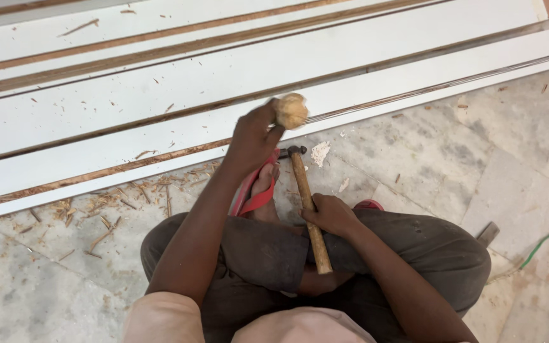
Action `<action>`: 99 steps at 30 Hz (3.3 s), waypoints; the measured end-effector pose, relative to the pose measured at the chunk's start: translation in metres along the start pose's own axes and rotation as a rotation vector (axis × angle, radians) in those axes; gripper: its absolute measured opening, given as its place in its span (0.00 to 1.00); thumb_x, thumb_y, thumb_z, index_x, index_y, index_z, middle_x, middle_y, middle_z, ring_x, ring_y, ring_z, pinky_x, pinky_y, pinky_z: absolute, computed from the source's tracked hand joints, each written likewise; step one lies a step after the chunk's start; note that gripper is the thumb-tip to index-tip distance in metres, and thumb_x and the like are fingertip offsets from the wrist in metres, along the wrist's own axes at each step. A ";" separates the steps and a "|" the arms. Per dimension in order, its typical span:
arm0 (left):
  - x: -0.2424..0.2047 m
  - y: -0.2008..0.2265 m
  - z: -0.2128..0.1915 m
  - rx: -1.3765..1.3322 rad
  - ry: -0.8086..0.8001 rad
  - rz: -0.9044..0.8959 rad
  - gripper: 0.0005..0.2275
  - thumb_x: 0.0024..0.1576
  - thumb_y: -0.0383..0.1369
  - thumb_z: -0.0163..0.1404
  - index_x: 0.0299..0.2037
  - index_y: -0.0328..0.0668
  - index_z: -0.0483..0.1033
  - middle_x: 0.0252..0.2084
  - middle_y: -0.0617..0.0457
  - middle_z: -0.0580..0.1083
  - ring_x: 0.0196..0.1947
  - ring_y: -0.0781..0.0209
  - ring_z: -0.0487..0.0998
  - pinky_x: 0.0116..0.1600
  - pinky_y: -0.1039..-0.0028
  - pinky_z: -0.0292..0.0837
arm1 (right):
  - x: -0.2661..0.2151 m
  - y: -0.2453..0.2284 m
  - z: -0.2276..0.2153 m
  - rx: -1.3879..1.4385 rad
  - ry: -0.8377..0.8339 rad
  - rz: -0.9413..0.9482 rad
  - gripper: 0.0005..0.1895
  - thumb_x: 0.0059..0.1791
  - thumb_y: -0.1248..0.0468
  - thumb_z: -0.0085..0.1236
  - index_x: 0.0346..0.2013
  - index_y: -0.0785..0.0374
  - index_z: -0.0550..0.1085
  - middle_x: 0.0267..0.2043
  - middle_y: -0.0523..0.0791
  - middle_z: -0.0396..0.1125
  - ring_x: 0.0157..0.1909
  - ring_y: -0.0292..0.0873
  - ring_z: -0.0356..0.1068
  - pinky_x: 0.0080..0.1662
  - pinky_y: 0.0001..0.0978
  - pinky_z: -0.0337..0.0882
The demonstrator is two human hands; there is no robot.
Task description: The person sits on the floor and uses a hammer and chisel to carve a groove along the edge of a long white wooden plank. They repeatedly strike the chisel to remove wood and then scrape away the resulting shavings.
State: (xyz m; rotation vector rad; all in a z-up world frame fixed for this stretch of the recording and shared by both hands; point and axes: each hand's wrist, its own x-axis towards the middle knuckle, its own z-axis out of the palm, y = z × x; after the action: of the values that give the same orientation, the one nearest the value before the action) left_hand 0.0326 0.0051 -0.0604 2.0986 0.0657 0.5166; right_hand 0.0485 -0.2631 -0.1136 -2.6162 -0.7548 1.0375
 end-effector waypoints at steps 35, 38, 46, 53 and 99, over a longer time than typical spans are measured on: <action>0.068 -0.049 0.105 -0.623 -0.123 -0.283 0.25 0.56 0.28 0.61 0.63 0.34 0.67 0.57 0.48 0.79 0.60 0.61 0.79 0.63 0.72 0.77 | 0.002 -0.007 0.008 -0.068 0.034 -0.031 0.27 0.45 0.44 0.59 0.37 0.68 0.73 0.33 0.57 0.73 0.40 0.60 0.75 0.44 0.53 0.73; 0.066 -0.042 0.104 -0.613 -0.122 -0.299 0.25 0.56 0.28 0.61 0.62 0.35 0.66 0.56 0.48 0.80 0.59 0.61 0.80 0.62 0.72 0.78 | 0.002 -0.006 0.009 -0.083 0.042 -0.029 0.27 0.45 0.44 0.59 0.37 0.67 0.73 0.33 0.57 0.73 0.40 0.60 0.74 0.44 0.53 0.73; 0.064 -0.046 0.108 -0.590 -0.079 -0.266 0.22 0.56 0.29 0.62 0.59 0.36 0.70 0.54 0.49 0.80 0.57 0.62 0.81 0.61 0.71 0.79 | 0.002 -0.006 0.010 -0.077 0.037 -0.035 0.27 0.45 0.44 0.60 0.39 0.68 0.73 0.33 0.57 0.73 0.40 0.60 0.75 0.44 0.53 0.73; 0.064 -0.049 0.111 -0.632 -0.062 -0.280 0.22 0.56 0.29 0.62 0.59 0.36 0.70 0.53 0.50 0.80 0.56 0.62 0.81 0.60 0.71 0.79 | 0.000 -0.010 0.006 -0.076 0.011 -0.024 0.27 0.46 0.44 0.59 0.40 0.68 0.73 0.32 0.56 0.74 0.39 0.59 0.75 0.44 0.52 0.73; 0.092 -0.038 0.113 0.030 -0.185 -0.173 0.18 0.51 0.41 0.65 0.40 0.34 0.78 0.32 0.43 0.79 0.32 0.51 0.81 0.41 0.63 0.74 | -0.136 -0.017 -0.173 0.808 0.716 -0.007 0.13 0.55 0.66 0.47 0.55 0.62 0.65 0.28 0.40 0.63 0.20 0.33 0.61 0.22 0.28 0.67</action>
State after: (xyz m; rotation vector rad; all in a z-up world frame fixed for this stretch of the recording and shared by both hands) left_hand 0.1655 -0.0415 -0.1134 2.1375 0.1471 0.2183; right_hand 0.0776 -0.3260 0.0963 -2.0086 -0.1163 0.2335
